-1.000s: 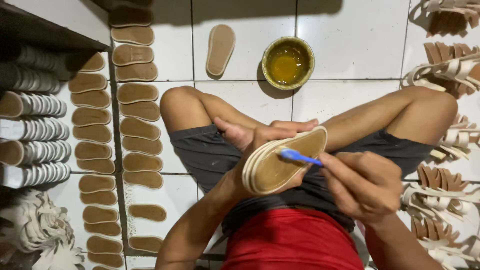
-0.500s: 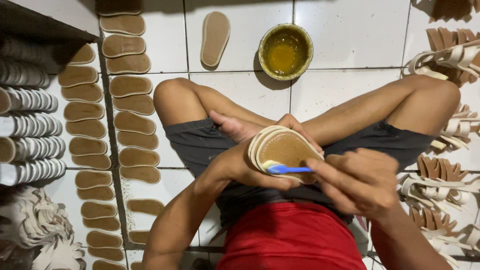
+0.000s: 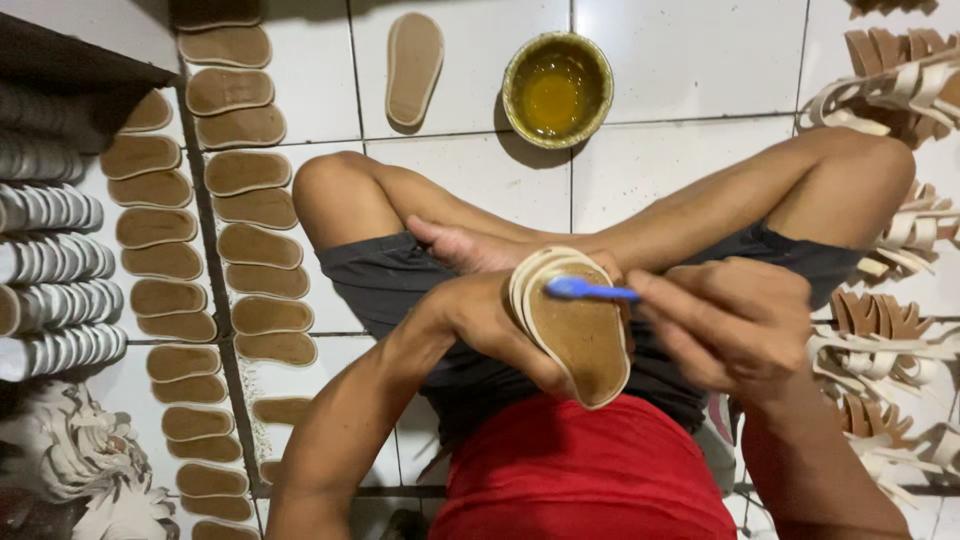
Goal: The person sits on the floor and repeatedly dips a toothbrush into a bowl of yellow liquid, then brushes the liquid onto the surface of shoe insoles. The person handles the insoles one at a time, applies the liquid, and places them back on the floor in rows.
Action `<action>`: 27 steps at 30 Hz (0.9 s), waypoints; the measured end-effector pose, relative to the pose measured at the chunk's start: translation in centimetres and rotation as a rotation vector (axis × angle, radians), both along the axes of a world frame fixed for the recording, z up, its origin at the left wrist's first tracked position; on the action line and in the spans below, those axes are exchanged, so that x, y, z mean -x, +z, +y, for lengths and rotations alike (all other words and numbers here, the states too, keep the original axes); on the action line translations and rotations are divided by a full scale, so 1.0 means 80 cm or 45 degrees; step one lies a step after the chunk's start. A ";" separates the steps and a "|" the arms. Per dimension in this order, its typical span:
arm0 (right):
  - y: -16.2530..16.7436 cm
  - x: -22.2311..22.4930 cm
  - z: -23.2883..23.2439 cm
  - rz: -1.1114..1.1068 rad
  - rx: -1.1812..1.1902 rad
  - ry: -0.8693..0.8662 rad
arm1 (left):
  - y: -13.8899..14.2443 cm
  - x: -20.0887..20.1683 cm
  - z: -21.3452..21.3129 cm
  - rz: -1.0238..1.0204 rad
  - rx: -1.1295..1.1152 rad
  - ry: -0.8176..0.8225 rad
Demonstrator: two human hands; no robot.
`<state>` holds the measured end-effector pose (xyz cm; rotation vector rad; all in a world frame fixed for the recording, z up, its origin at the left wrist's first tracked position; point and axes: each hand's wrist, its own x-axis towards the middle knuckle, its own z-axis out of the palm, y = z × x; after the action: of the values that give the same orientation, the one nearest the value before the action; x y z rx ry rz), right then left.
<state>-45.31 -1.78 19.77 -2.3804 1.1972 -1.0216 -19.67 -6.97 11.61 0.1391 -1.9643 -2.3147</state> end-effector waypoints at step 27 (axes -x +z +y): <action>-0.020 0.030 -0.003 -0.167 -0.116 0.180 | -0.069 0.185 -0.024 2.399 -0.310 -1.306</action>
<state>-47.74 -2.05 18.15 -2.2544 0.9927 -1.0372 -34.48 -8.90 6.06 -2.3202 -0.5841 -1.3427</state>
